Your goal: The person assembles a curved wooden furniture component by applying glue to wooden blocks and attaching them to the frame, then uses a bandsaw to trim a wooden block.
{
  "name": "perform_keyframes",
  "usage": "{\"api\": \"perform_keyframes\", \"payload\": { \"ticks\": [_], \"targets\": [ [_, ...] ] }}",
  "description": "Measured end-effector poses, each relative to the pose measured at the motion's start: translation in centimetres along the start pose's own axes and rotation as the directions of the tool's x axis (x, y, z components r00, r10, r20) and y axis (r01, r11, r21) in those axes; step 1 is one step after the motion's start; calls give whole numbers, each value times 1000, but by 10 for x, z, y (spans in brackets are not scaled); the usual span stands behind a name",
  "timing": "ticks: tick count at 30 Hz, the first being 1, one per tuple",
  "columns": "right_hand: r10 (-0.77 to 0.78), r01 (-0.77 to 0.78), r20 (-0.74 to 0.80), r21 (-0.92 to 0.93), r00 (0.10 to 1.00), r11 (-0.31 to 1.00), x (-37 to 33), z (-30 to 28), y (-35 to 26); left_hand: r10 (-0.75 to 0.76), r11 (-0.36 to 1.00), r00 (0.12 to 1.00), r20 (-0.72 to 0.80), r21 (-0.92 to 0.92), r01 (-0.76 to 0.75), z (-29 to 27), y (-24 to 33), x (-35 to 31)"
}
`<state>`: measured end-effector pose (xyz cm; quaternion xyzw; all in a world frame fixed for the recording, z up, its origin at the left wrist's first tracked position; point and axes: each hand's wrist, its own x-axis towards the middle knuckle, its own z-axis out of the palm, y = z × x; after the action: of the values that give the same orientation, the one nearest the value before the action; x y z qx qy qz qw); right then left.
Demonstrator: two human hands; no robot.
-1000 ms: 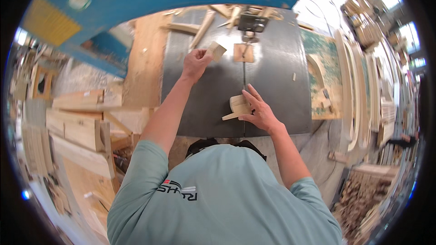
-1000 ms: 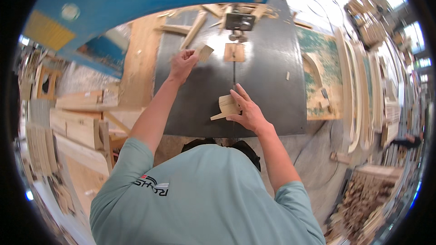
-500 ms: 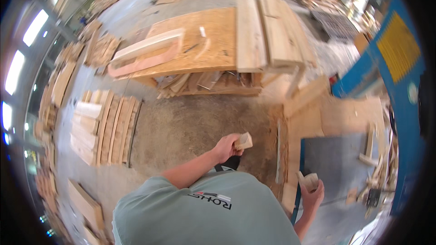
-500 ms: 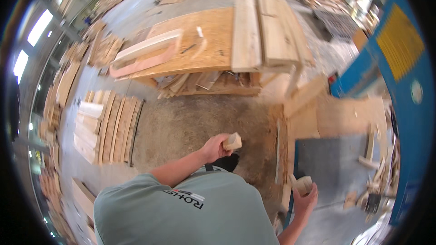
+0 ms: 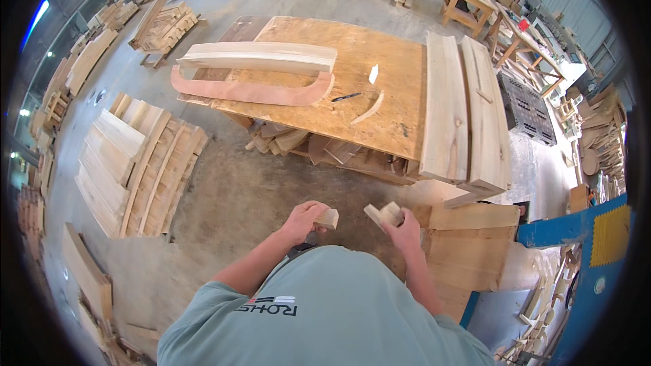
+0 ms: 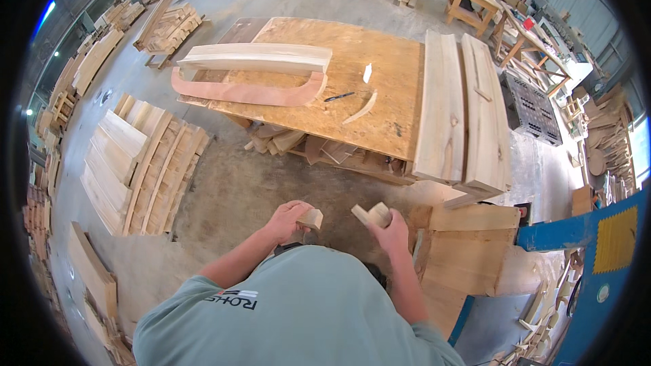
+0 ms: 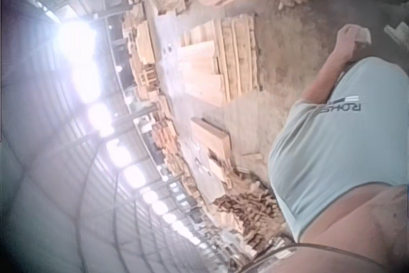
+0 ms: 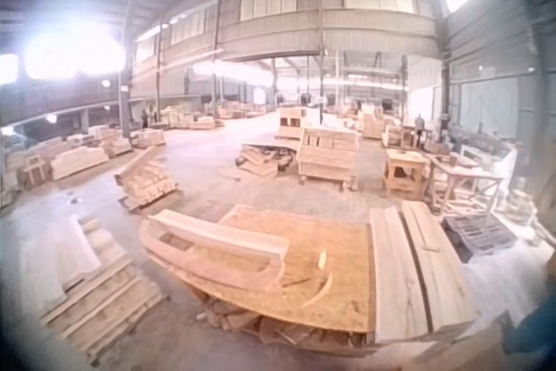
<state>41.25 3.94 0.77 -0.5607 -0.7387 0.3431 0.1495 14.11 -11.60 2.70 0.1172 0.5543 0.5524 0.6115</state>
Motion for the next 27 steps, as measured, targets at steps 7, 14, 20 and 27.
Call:
{"api": "perform_keyframes", "payload": {
  "ticks": [7, 14, 20, 27],
  "targets": [
    [55, -59, -30, -135, 998, 989, 185, 41, -51, 73, 997, 977, -199, 48, -64, -73, 59, 43],
    [122, -153, -161, -197, 979, 968, 342, 52, -45, 50, 999, 899, -435, 23, -45, -110, 94, 133],
    [10, -122, -281, -384, 960, 915, 354, 40, -75, 196, 981, 837, -511, 108, -164, -114, 174, 210],
    [6, -313, 591, 419, 807, 852, 388, 74, -157, 250, 830, 956, -153, 542, -130, -85, 228, 283]
  ]
}}
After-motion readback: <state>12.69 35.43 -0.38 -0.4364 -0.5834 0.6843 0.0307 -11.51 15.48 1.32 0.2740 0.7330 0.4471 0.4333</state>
